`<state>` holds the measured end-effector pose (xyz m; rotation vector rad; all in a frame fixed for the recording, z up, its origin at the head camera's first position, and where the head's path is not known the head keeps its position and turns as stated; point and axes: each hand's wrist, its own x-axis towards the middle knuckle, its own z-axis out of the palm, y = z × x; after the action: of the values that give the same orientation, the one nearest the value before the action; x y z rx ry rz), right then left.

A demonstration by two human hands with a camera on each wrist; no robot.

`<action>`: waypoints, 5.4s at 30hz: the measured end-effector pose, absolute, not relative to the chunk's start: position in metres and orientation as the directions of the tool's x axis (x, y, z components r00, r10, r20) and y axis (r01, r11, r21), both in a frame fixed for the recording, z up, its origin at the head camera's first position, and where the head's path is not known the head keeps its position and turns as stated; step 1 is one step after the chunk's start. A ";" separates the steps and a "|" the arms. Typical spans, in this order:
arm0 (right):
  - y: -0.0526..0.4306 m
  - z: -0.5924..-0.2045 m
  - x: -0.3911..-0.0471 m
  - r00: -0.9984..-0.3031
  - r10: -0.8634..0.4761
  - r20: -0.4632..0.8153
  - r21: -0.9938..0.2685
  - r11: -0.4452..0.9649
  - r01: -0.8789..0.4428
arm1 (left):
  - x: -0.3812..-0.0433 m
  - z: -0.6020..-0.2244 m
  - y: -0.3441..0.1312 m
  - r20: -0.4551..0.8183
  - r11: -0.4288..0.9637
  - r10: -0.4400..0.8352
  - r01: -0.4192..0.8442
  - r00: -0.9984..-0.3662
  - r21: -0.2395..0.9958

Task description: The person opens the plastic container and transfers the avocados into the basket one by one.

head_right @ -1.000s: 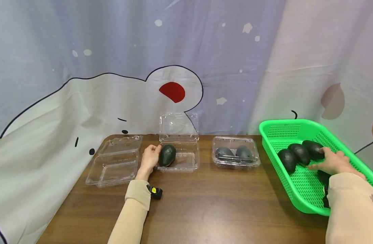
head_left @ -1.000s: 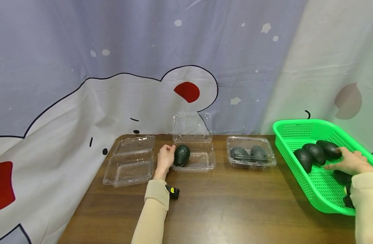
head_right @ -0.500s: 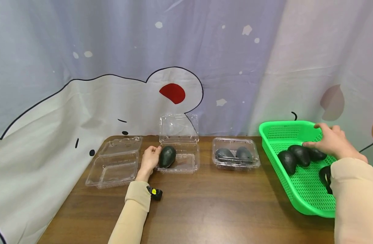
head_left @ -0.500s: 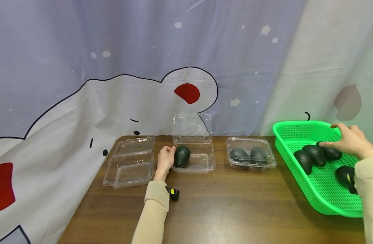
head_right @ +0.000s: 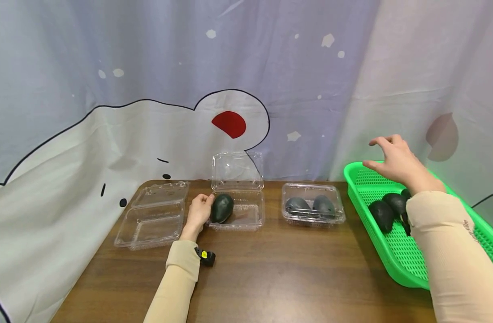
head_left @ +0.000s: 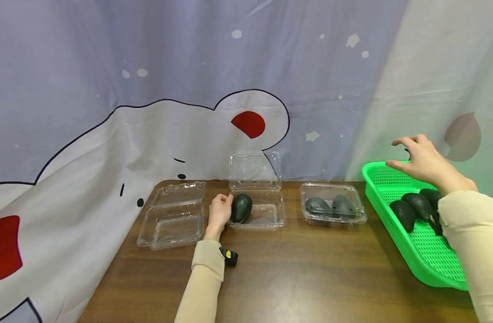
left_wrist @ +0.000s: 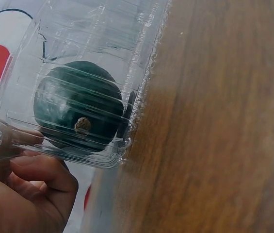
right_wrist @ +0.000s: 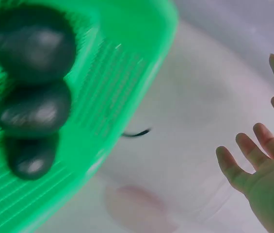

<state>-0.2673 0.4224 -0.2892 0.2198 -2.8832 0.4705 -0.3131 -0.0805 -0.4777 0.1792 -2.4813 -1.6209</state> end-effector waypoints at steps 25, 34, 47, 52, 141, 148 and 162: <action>0.232 -0.304 -0.276 -0.786 -0.345 0.513 -0.402 0.713 -0.575 | -0.314 -0.479 -0.080 0.080 0.409 -0.193 -0.006 -0.978 0.912; 0.174 -0.320 -0.272 -0.821 -0.328 0.468 -0.595 0.569 -0.567 | -0.315 -0.478 -0.081 0.075 0.396 -0.186 -0.005 -0.980 0.918; 0.112 -0.379 -0.285 -0.883 -0.281 0.376 -0.753 0.463 -0.468 | -0.315 -0.476 -0.081 0.078 0.401 -0.193 -0.006 -0.978 0.916; 0.100 -0.398 -0.288 -0.918 -0.245 0.313 -0.792 0.467 -0.394 | -0.315 -0.477 -0.077 0.070 0.404 -0.189 -0.012 -0.979 0.915; 0.158 -0.385 -0.270 -0.960 0.003 0.280 -0.708 0.676 -0.205 | -0.312 -0.485 -0.078 0.091 0.392 -0.173 0.016 -0.981 0.920; 0.210 -0.359 -0.280 -0.965 0.007 0.263 -0.603 0.782 -0.159 | -0.313 -0.484 -0.079 0.090 0.390 -0.168 0.017 -0.982 0.921; 0.301 -0.307 -0.294 -0.979 0.032 0.199 -0.456 0.888 -0.063 | -0.315 -0.479 -0.084 0.101 0.382 -0.177 0.026 -0.979 0.924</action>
<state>-0.2939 0.3006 -0.3070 0.0236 -2.8550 0.6988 -0.3147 -0.0838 -0.4792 0.1356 -2.4544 -1.6460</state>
